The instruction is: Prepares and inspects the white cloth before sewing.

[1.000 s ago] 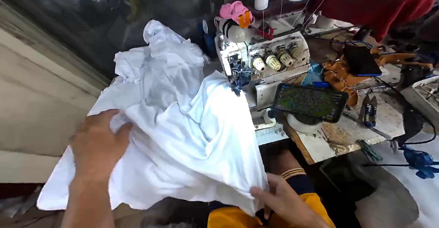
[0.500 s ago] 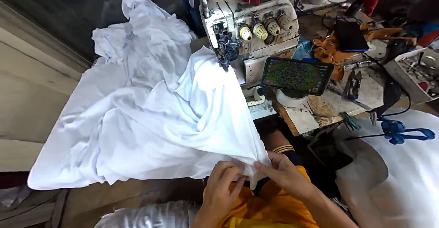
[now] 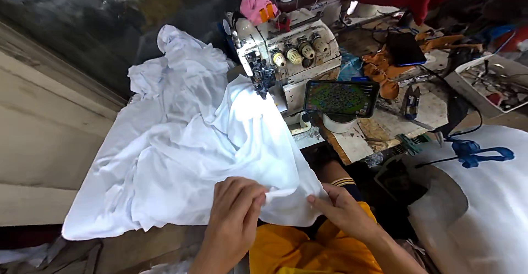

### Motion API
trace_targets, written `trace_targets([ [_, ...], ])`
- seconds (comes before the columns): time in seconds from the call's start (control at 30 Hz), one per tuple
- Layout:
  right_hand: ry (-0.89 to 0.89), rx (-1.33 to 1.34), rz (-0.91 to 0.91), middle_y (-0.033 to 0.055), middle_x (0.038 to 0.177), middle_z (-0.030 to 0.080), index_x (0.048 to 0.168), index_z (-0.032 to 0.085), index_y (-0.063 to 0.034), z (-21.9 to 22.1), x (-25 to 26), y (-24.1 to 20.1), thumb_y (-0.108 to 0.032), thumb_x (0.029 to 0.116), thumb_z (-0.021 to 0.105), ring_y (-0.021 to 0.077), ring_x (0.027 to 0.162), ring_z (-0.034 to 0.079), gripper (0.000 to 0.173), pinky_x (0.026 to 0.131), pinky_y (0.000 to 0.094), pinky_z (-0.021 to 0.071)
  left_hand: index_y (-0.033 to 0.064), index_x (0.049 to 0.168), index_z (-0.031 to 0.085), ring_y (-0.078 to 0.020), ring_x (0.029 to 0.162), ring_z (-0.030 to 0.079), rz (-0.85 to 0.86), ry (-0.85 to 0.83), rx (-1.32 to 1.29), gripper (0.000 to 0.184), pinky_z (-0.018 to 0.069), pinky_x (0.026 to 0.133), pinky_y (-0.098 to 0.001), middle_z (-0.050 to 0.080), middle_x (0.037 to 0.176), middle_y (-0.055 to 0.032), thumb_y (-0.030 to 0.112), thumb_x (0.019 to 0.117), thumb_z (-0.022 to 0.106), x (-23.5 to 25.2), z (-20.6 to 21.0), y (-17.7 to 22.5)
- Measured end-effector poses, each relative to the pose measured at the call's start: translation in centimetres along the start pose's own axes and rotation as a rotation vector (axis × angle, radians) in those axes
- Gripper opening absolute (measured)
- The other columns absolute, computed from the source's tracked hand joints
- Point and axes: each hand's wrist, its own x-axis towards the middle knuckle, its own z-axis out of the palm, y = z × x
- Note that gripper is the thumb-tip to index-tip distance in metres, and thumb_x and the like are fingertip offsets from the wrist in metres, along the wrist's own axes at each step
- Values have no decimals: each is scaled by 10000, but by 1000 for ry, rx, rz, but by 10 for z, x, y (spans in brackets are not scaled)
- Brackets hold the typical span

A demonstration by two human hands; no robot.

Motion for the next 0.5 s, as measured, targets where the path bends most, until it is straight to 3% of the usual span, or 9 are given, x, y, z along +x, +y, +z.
trace_targets([
  [0.1, -91, 104, -69, 55, 1028, 736, 1157, 684, -24, 3, 9, 13, -180, 1051, 581, 152, 938, 716, 215, 864, 356, 610, 188, 1079, 718, -97, 971, 638, 41, -131, -172, 227, 511, 913, -352, 696, 983, 31, 303, 1068, 523, 9, -24, 32],
  [0.17, -170, 237, -94, -10, 1040, 732, 1144, 682, -62, 12, 13, 13, -110, 1044, 546, 82, 966, 695, 176, 896, 314, 588, 180, 1075, 754, -99, 924, 649, 46, -211, -203, 247, 519, 871, -344, 710, 963, 30, 314, 1062, 546, 7, -2, 35],
  [0.2, -206, 287, -91, -24, 1058, 735, 1156, 680, -73, 16, 12, 12, -84, 1036, 531, 67, 986, 691, 192, 913, 309, 585, 194, 1091, 756, -104, 950, 656, 36, -257, -155, 275, 520, 880, -355, 717, 993, 36, 346, 1067, 528, 0, 15, 31],
  [0.27, -251, 353, -42, 36, 1060, 730, 1177, 667, -34, 18, 7, 14, -82, 1037, 516, 118, 969, 698, 211, 889, 349, 593, 205, 1114, 749, -124, 1029, 652, 1, -298, -108, 277, 525, 912, -375, 709, 1075, 27, 369, 1064, 531, -24, 43, 24],
  [0.37, -224, 325, 7, 81, 1042, 726, 1178, 667, -1, 13, -10, 19, -130, 1051, 559, 161, 953, 704, 211, 879, 370, 596, 226, 1166, 737, -142, 1134, 626, -52, -237, -187, 266, 534, 964, -377, 685, 1178, 11, 406, 979, 680, -52, 56, 24],
  [0.43, -216, 311, 23, 98, 1067, 727, 1203, 660, 15, 11, -21, 23, -113, 1043, 579, 179, 977, 707, 220, 899, 380, 594, 254, 1269, 688, -176, 1200, 598, -82, -218, -183, 415, 517, 1005, -410, 653, 1262, -12, 454, 912, 754, -66, 63, 29],
  [0.5, -218, 330, 34, 116, 1086, 727, 1222, 638, 31, 11, -28, 23, -82, 1032, 593, 195, 990, 713, 226, 913, 389, 596, 276, 1360, 611, -205, 1219, 591, -85, -163, -136, 506, 516, 1003, -418, 625, 1318, -42, 401, 896, 771, -78, 76, 31],
])
